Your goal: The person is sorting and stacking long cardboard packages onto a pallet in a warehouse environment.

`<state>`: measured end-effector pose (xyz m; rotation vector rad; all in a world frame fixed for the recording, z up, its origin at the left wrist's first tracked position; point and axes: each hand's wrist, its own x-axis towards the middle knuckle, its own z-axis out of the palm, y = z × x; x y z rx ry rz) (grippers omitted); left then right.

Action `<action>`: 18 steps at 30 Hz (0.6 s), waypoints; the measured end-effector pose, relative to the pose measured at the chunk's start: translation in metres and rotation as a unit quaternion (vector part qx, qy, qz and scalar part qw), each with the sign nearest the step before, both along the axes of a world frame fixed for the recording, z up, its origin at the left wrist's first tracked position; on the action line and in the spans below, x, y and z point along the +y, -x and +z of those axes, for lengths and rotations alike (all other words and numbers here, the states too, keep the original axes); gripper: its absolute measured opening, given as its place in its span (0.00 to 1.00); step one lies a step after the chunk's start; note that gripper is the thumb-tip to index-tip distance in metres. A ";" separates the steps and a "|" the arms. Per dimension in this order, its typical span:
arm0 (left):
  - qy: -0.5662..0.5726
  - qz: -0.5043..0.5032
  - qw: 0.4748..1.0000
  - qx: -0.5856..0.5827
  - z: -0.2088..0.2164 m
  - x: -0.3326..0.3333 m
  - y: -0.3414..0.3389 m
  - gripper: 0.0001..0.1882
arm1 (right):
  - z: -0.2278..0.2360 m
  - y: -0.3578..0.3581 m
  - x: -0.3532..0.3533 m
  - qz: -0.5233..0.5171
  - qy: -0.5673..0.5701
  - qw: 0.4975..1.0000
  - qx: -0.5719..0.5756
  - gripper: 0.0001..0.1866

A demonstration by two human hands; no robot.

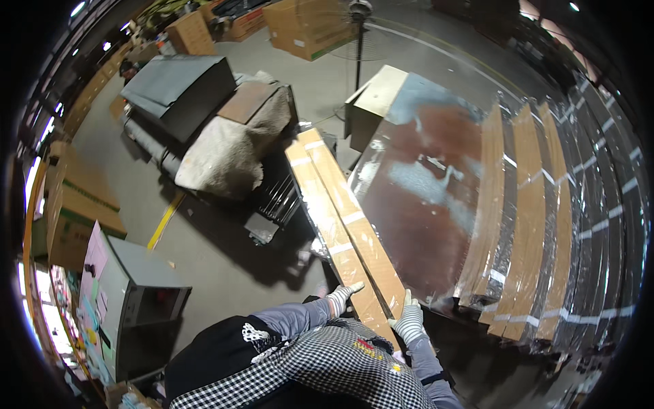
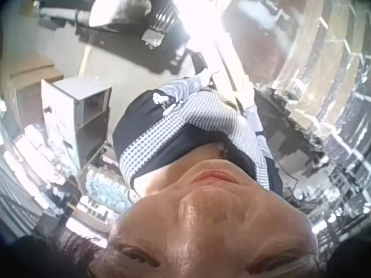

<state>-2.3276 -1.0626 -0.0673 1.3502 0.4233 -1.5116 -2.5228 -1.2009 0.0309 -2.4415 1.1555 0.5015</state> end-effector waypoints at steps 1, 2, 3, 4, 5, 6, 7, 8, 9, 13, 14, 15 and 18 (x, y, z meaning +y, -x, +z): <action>0.032 0.044 0.998 0.031 -0.005 0.008 -0.003 0.38 | 0.009 -0.012 -0.003 0.039 0.005 0.999 -0.003 0.65; 0.065 0.088 0.992 0.061 -0.010 0.015 -0.008 0.35 | 0.018 -0.026 -0.006 0.077 0.011 0.997 -0.006 0.65; 0.038 0.121 0.989 0.075 -0.008 0.013 -0.014 0.33 | 0.031 -0.046 -0.009 0.093 0.040 0.995 0.013 0.65; 0.010 0.151 0.984 0.091 0.018 0.007 -0.029 0.31 | 0.039 -0.061 -0.016 0.103 0.031 0.994 0.018 0.64; 0.045 0.211 0.972 0.090 0.049 0.005 -0.042 0.30 | 0.048 -0.078 -0.020 0.110 0.052 0.992 0.010 0.63; 0.134 0.290 0.942 0.098 0.052 0.011 -0.054 0.29 | 0.063 -0.105 -0.013 0.131 0.069 0.989 -0.004 0.61; 0.154 0.328 0.927 0.100 0.043 0.012 -0.069 0.28 | 0.078 -0.128 -0.009 0.140 0.068 0.988 -0.016 0.60; 0.173 0.367 0.908 0.102 0.034 0.011 -0.085 0.27 | 0.091 -0.151 -0.004 0.151 0.067 0.986 -0.029 0.58; 0.168 0.379 0.906 0.088 0.046 0.008 -0.101 0.26 | 0.100 -0.170 0.001 0.164 0.101 0.980 -0.042 0.55; 0.171 0.383 0.905 0.074 0.098 0.008 -0.137 0.27 | 0.111 -0.217 0.000 0.174 0.124 0.974 -0.070 0.54; 0.186 0.385 0.900 0.085 0.099 0.008 -0.142 0.28 | 0.110 -0.220 0.000 0.177 0.120 0.975 -0.068 0.54; 0.186 0.369 0.908 0.066 0.086 0.006 -0.144 0.31 | 0.114 -0.222 0.001 0.174 0.106 0.976 -0.083 0.56; 0.104 0.348 0.932 -0.002 0.056 -0.003 -0.149 0.37 | 0.105 -0.222 0.000 0.171 0.137 0.975 -0.046 0.58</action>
